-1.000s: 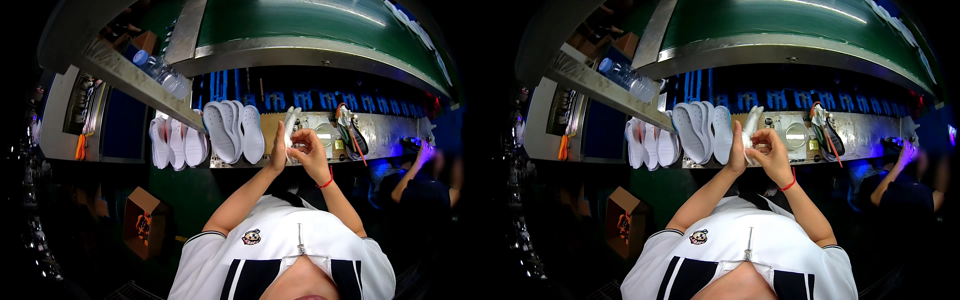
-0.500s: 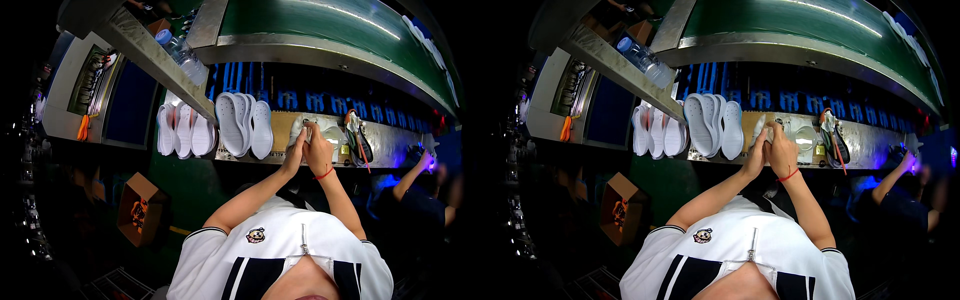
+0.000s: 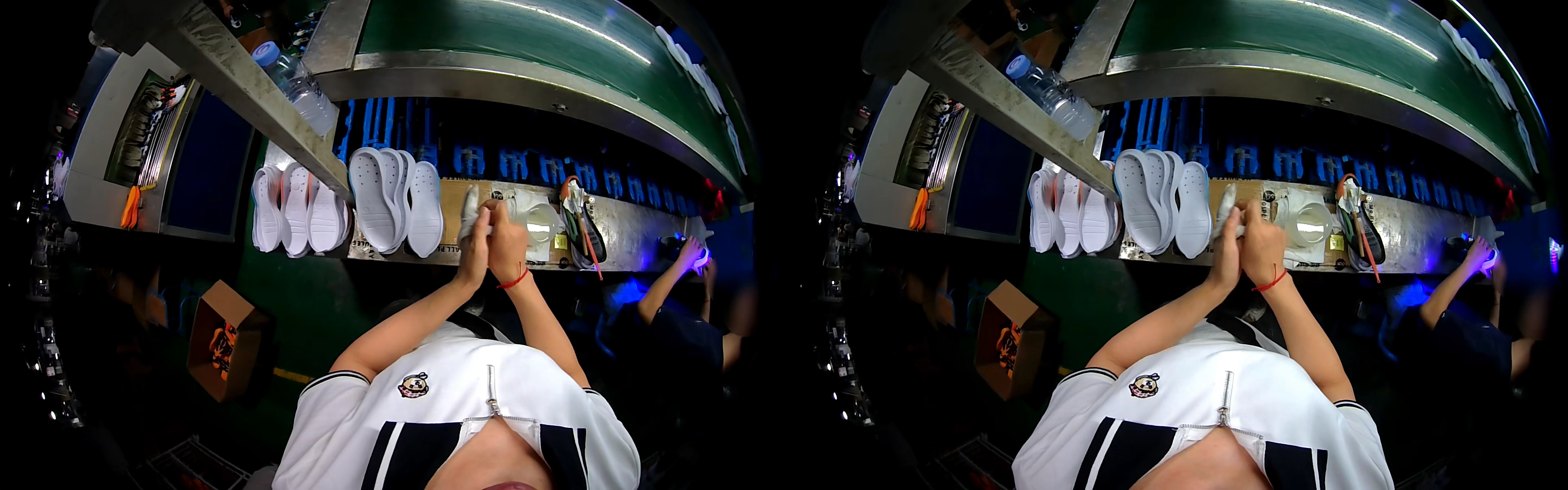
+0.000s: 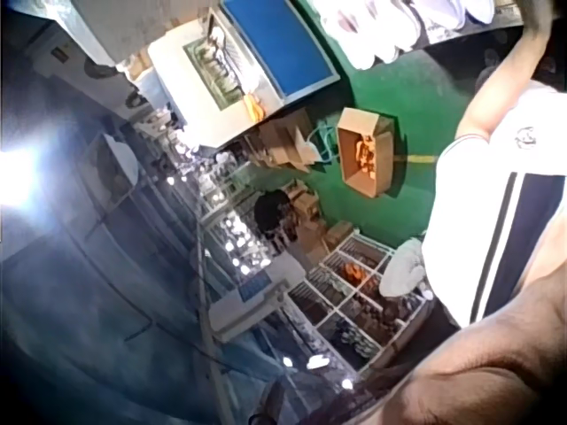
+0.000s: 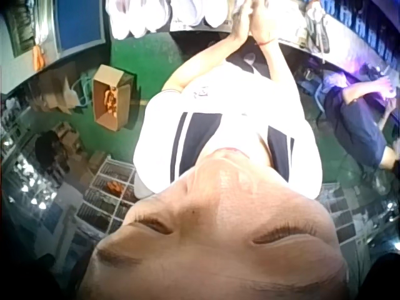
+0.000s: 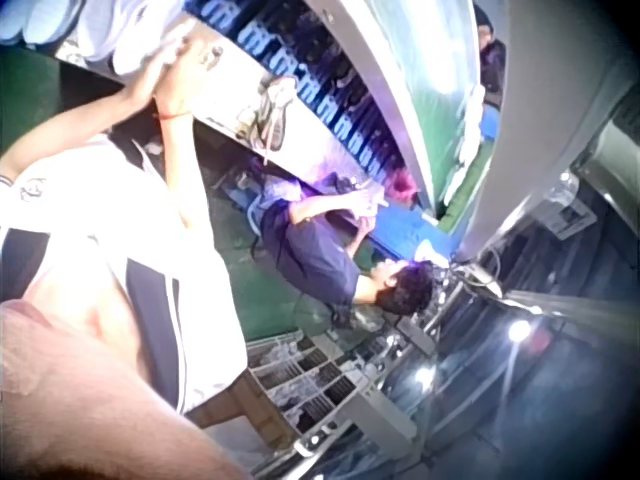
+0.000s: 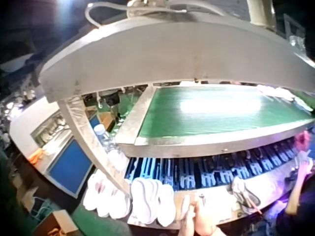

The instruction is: The person applies liquid glue to the inner surface of shoe soles using a brush, handling them one at a time and placing them on a conveyor belt.

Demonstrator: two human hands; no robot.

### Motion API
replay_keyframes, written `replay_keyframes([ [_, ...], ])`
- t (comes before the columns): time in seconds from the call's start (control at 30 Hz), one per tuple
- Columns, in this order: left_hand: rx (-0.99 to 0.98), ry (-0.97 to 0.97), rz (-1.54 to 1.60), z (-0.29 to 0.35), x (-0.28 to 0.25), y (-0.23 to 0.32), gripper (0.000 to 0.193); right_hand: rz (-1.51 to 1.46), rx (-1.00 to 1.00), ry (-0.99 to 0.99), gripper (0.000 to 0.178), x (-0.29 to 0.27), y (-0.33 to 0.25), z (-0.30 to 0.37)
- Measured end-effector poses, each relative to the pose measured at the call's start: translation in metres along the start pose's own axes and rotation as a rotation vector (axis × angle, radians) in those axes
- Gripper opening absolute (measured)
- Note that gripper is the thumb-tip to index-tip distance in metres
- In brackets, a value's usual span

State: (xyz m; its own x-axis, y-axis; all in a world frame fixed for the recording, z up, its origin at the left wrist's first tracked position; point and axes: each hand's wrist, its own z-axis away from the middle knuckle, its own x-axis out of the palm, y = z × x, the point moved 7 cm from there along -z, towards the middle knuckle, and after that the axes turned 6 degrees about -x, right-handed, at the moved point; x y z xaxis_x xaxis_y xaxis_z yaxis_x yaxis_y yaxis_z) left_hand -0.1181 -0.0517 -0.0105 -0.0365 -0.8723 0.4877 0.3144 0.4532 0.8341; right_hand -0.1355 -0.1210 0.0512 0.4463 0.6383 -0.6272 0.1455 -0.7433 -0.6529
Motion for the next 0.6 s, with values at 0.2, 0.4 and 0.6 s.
replay_keyframes([
  [0.2, -0.339, -0.221, 0.063, -0.012, -0.017, -0.006, 0.053, -0.832, 0.28, -0.293, 0.031, 0.017, 0.002, 0.013],
  [0.4, -0.318, -0.171, 0.048, -0.013, -0.022, -0.019, 0.059, -0.5, 0.384, -0.355, 0.031, 0.024, 0.02, 0.023],
  [0.6, -0.301, -0.135, -0.076, -0.018, -0.027, -0.013, 0.058, -0.812, 0.296, -0.308, 0.032, 0.024, 0.011, 0.018],
])
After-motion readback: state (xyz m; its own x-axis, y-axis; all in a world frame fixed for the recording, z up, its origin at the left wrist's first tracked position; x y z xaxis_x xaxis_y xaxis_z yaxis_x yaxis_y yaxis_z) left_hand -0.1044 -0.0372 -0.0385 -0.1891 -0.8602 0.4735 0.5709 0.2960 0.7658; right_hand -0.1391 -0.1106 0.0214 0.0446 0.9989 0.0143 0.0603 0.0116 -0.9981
